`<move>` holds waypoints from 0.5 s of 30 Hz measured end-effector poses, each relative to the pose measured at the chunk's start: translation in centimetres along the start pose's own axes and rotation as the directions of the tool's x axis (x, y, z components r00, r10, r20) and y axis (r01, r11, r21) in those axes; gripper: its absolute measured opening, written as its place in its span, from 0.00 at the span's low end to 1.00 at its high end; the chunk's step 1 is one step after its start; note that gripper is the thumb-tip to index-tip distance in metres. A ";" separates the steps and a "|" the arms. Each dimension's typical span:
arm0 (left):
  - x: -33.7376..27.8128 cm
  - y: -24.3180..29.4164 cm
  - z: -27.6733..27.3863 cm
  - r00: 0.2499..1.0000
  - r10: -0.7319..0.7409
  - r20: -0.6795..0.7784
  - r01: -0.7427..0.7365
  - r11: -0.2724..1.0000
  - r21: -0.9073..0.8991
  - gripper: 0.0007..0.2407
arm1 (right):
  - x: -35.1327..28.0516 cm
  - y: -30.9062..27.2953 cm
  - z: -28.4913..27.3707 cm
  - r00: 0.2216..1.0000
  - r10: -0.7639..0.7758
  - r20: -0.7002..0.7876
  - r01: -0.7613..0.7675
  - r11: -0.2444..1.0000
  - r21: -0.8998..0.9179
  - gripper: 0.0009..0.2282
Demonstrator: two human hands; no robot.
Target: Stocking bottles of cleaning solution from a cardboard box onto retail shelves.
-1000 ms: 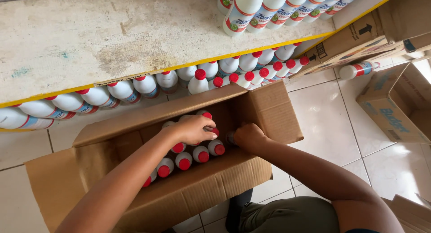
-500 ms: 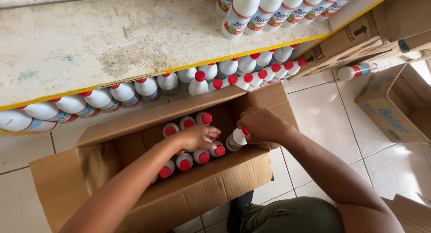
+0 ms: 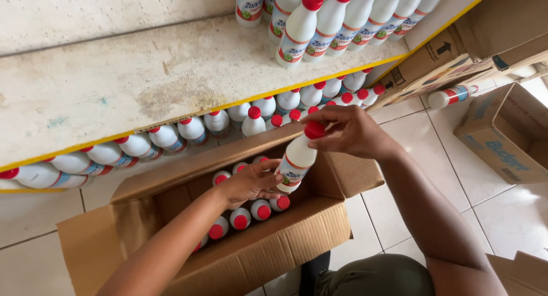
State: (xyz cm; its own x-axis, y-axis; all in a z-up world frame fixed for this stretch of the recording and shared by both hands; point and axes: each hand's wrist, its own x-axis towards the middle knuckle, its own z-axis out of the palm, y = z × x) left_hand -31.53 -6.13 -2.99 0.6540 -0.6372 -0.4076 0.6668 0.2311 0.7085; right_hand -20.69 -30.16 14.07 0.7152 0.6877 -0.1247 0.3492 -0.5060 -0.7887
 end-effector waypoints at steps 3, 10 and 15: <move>0.3 -0.2 -1.2 0.994 0.094 -0.048 -0.095 0.995 -0.019 0.28 | 0.6 1.8 1.8 0.987 0.111 -0.114 -0.074 0.954 0.289 0.20; -0.5 1.9 -2.4 0.956 0.232 -0.178 -0.242 0.970 -0.037 0.27 | 1.2 1.5 6.8 0.996 0.039 -0.076 -0.002 0.899 0.437 0.37; -0.1 3.8 -3.6 0.883 0.415 -0.220 -0.420 0.907 0.029 0.26 | 2.7 -0.5 8.2 0.972 0.106 -0.208 -0.052 0.966 0.253 0.34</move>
State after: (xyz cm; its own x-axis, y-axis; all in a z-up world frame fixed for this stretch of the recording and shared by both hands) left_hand -27.78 -2.50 -2.30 0.9328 -0.3049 -0.1923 0.3202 0.4559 0.8304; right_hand -23.88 -23.77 9.24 0.8586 0.5064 -0.0798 0.1474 -0.3929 -0.9077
